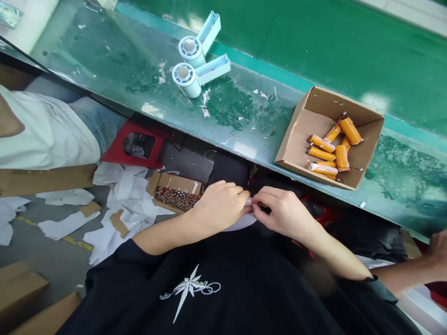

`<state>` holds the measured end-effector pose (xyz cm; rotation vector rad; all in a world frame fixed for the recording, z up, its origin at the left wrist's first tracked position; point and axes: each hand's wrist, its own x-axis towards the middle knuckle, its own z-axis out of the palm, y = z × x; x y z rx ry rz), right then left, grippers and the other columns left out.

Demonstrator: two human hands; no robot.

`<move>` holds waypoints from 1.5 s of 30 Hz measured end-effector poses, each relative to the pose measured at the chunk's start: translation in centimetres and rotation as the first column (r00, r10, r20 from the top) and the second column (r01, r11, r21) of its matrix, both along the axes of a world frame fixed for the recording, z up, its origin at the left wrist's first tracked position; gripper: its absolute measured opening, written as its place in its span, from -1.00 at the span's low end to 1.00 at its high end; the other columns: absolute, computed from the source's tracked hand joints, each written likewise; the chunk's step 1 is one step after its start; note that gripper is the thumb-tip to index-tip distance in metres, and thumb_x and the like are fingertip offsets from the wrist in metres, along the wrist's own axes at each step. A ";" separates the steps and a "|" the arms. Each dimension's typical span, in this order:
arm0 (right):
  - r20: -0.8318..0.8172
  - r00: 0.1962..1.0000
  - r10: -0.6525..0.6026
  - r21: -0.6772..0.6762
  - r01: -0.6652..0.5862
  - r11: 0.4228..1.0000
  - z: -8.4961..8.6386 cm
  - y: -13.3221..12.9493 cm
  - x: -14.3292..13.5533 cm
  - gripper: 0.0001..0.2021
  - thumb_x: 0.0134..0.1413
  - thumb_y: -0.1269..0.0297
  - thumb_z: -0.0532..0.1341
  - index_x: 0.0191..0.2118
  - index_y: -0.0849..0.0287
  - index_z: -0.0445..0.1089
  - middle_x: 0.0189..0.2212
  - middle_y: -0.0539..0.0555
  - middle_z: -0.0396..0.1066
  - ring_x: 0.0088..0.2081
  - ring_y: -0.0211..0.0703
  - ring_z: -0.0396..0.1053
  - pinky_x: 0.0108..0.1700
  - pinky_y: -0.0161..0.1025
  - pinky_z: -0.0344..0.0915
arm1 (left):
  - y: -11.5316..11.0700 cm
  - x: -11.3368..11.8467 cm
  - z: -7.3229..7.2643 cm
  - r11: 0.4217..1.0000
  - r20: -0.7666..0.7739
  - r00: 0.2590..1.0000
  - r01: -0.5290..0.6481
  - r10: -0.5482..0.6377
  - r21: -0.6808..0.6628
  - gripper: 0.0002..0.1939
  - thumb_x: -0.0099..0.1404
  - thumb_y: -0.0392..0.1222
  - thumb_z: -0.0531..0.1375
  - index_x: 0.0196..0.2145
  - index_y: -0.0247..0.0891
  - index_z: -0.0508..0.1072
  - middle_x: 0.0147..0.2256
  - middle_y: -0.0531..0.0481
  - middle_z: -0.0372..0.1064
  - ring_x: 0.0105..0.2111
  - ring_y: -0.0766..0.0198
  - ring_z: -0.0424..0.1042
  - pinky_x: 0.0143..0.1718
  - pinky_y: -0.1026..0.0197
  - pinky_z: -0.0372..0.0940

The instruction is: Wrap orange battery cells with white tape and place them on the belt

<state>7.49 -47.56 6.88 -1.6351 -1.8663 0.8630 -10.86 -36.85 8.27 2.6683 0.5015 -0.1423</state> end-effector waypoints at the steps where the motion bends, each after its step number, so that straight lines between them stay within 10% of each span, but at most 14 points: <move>1: 0.009 1.000 -0.011 -0.008 0.011 1.000 -0.2 -0.2 -0.1 -0.85 0.29 0.49 0.22 -0.28 0.17 0.50 -0.34 0.07 0.48 -0.33 -0.13 0.45 -0.26 -0.23 0.37 | 0.0 0.0 -0.1 1.000 -0.015 1.000 0.006 -0.007 -0.025 -0.72 0.53 -0.11 0.16 -0.31 -0.26 0.53 -0.40 -0.04 0.51 -0.31 0.13 0.53 -0.29 0.12 0.21; 18: -0.310 0.945 -0.106 -0.207 0.041 0.977 -1.2 0.0 0.1 -0.85 0.14 0.54 0.24 -0.38 0.16 0.46 -0.44 -0.03 0.41 -0.44 -0.25 0.34 -0.36 -0.32 0.28 | 0.6 0.2 -0.3 0.959 -0.194 0.974 -0.165 0.121 -0.229 -0.73 0.40 -0.14 0.18 -0.43 -0.13 0.60 -0.45 0.04 0.54 -0.39 0.19 0.53 -0.38 0.21 0.18; 45: -0.312 0.948 -0.057 -0.266 -0.030 0.964 -1.0 0.1 0.6 -0.86 0.19 0.55 0.25 -0.33 0.17 0.46 -0.39 -0.05 0.42 -0.41 -0.26 0.33 -0.32 -0.30 0.25 | 1.1 0.6 0.3 0.975 -0.230 0.973 -0.033 -0.019 -0.222 -0.67 0.50 -0.03 0.14 -0.29 -0.13 0.67 -0.39 -0.05 0.57 -0.35 0.07 0.58 -0.41 0.18 0.16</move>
